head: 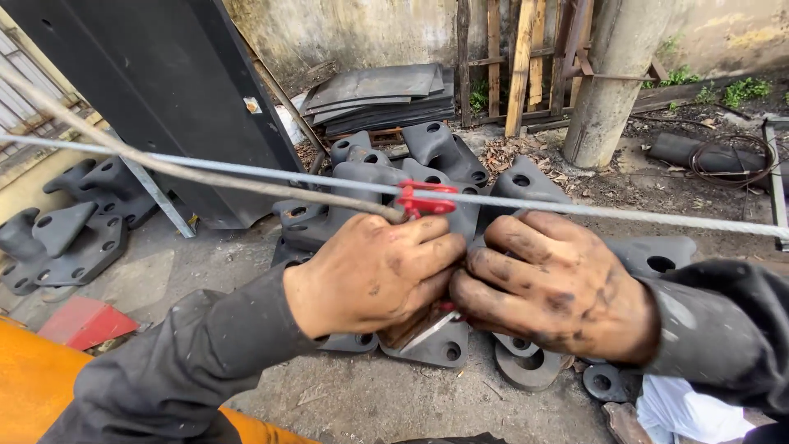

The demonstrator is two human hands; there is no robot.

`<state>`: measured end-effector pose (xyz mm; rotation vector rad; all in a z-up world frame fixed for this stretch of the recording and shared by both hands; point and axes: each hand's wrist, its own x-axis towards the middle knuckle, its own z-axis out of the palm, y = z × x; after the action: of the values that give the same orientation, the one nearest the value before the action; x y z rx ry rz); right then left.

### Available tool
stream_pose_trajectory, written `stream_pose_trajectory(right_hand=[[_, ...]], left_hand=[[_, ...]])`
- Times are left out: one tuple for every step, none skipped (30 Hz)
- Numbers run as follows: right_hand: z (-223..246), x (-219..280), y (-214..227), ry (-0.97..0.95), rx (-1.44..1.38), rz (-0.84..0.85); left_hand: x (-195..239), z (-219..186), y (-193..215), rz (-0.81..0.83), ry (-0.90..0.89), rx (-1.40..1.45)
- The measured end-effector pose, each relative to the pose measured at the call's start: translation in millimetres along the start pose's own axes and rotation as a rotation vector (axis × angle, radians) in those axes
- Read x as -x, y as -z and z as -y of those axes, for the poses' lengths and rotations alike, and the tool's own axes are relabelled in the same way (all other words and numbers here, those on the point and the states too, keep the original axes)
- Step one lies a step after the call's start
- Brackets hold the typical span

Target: The person uses pliers to strip the insulation from several colored wires attached to a metal cable. They then separate the exposed copper strands and twist them together by hand.

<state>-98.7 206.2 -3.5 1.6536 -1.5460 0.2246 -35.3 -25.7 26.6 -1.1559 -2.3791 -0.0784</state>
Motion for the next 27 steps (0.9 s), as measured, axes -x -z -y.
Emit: stream_pose_trajectory(right_hand=[[1,-7,5,0.004,-0.003,0.003],[3,-14,11,-0.099,-0.088,0.094],[4,-21,16,-0.202,-0.173,0.184],[5,-17,10,-0.201,-0.171,0.185],[6,-13,5,-0.254,-0.207,0.25],[8,-10,1,-0.304,-0.245,0.316],[11,-16,2,-0.3,-0.245,0.318],[13,-22,3,-0.36,-0.314,0.24],[15,-28,3,-0.42,-0.382,0.161],[17,-27,4,-0.418,-0.38,0.157],[19,-26,4,-0.442,-0.404,0.135],[18,-25,4,-0.465,-0.423,0.112],[21,-19,6,-0.461,-0.415,0.108],[24,-13,8,-0.501,-0.505,0.117],[26,-6,8,-0.539,-0.595,0.127],[29,-9,14,-0.54,-0.596,0.128],[31,-11,20,-0.567,-0.613,0.201],[32,-13,26,-0.6,-0.632,0.28],[32,-16,27,-0.606,-0.634,0.286],[34,-20,26,-0.608,-0.659,0.25],[37,-23,25,-0.611,-0.684,0.213],[36,-25,25,-0.608,-0.696,0.221],[36,-26,25,-0.59,-0.764,0.221],[30,-28,27,-0.566,-0.812,0.222],[27,-29,28,-0.558,-0.805,0.232],[27,-30,28,-0.556,-0.82,0.23],[27,-30,28,-0.554,-0.835,0.228]], left_hand=[[1,0,-1,-0.003,0.005,0.001],[3,-1,-2,-0.034,0.034,0.03],[4,-1,-2,-0.065,0.063,0.059],[5,0,-6,-0.067,0.062,0.059],[6,1,-11,-0.055,0.06,0.022],[8,1,-13,-0.044,0.062,-0.014],[11,2,-17,-0.047,0.065,-0.015],[13,6,-20,-0.045,0.033,-0.02],[14,9,-24,-0.044,0.002,-0.025],[13,7,-22,-0.044,0.001,-0.03],[12,5,-21,-0.037,-0.004,-0.074],[9,5,-19,-0.033,-0.012,-0.12],[11,1,-18,-0.036,-0.017,-0.127],[13,-2,-18,-0.01,-0.039,-0.126],[16,-5,-19,0.016,-0.062,-0.126],[18,-12,-14,0.016,-0.061,-0.125],[20,-18,-10,0.026,-0.035,-0.067],[20,-24,-7,0.035,-0.008,-0.002],[18,-24,-2,0.035,-0.007,0.007],[19,-26,2,0.032,-0.03,0.077],[20,-27,7,0.028,-0.053,0.147],[22,-26,9,0.029,-0.04,0.152],[24,-25,10,0.034,-0.088,0.186],[21,-20,11,0.025,-0.147,0.211],[20,-19,9,0.011,-0.145,0.207],[21,-21,9,0.019,-0.107,0.205],[22,-22,8,0.027,-0.07,0.203]])
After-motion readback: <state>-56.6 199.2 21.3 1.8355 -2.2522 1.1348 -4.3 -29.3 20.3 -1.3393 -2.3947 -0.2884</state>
